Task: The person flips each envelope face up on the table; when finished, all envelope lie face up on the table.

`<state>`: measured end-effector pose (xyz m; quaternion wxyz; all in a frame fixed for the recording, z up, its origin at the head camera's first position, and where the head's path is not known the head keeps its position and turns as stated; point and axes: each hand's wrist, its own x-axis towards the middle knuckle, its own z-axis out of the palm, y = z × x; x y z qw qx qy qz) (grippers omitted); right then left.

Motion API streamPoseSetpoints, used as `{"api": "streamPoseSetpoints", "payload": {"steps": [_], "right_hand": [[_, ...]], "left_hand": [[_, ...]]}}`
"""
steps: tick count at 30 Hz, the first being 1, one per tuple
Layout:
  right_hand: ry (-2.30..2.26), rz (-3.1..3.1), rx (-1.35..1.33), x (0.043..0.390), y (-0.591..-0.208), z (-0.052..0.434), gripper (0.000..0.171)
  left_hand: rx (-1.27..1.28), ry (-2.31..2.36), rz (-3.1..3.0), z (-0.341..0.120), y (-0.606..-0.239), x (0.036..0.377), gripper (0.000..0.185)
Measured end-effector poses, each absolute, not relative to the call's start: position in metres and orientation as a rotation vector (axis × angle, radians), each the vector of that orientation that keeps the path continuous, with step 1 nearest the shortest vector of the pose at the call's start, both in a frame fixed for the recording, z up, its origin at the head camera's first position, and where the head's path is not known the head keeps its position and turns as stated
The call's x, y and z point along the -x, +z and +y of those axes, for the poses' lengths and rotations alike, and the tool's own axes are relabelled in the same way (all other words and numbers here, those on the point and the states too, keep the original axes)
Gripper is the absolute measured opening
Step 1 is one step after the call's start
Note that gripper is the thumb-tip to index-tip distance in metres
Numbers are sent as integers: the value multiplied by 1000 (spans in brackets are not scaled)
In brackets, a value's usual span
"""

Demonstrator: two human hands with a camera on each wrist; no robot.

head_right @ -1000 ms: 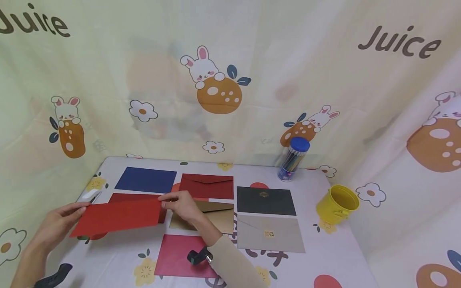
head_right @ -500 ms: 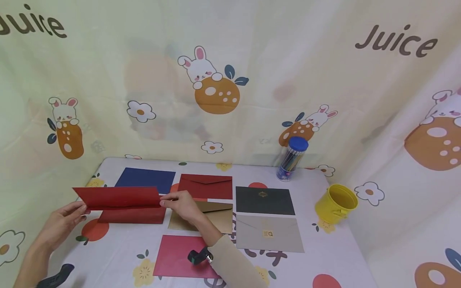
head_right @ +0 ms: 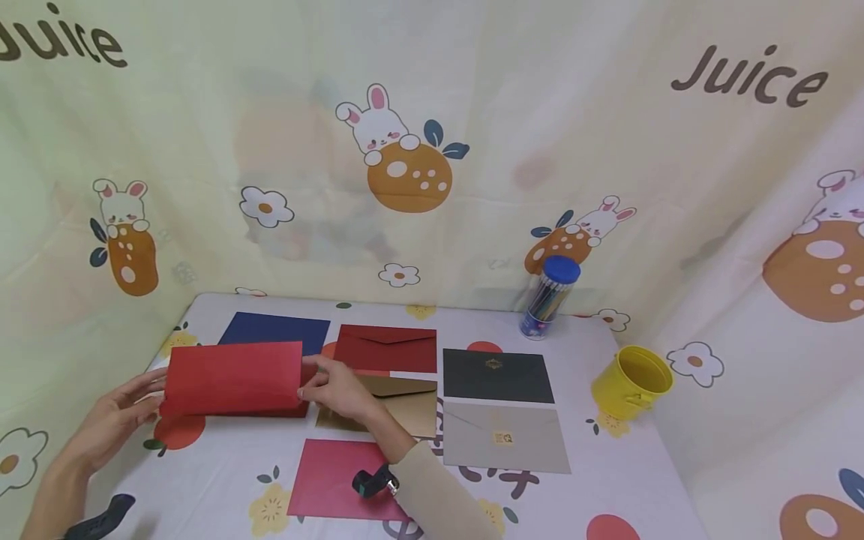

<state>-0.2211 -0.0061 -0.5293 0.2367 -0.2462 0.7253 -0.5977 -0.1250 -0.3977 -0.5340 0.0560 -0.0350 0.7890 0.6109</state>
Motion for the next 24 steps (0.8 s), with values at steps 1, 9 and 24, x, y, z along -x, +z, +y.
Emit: {"api": "streamPoseSetpoints", "payload": {"steps": [1,9,24], "right_hand": [[-1633,1983,689,221,-530,-6,66],[-1559,1962,735,216,-529,-10,88],[-1518,1942,704,208,-540,-20,55]], "left_hand": [[99,1815,2407,-398,-534,125,64],[82,1741,2328,-400,-532,121,75],[133,1499,2310,-412,-540,117,71]]}}
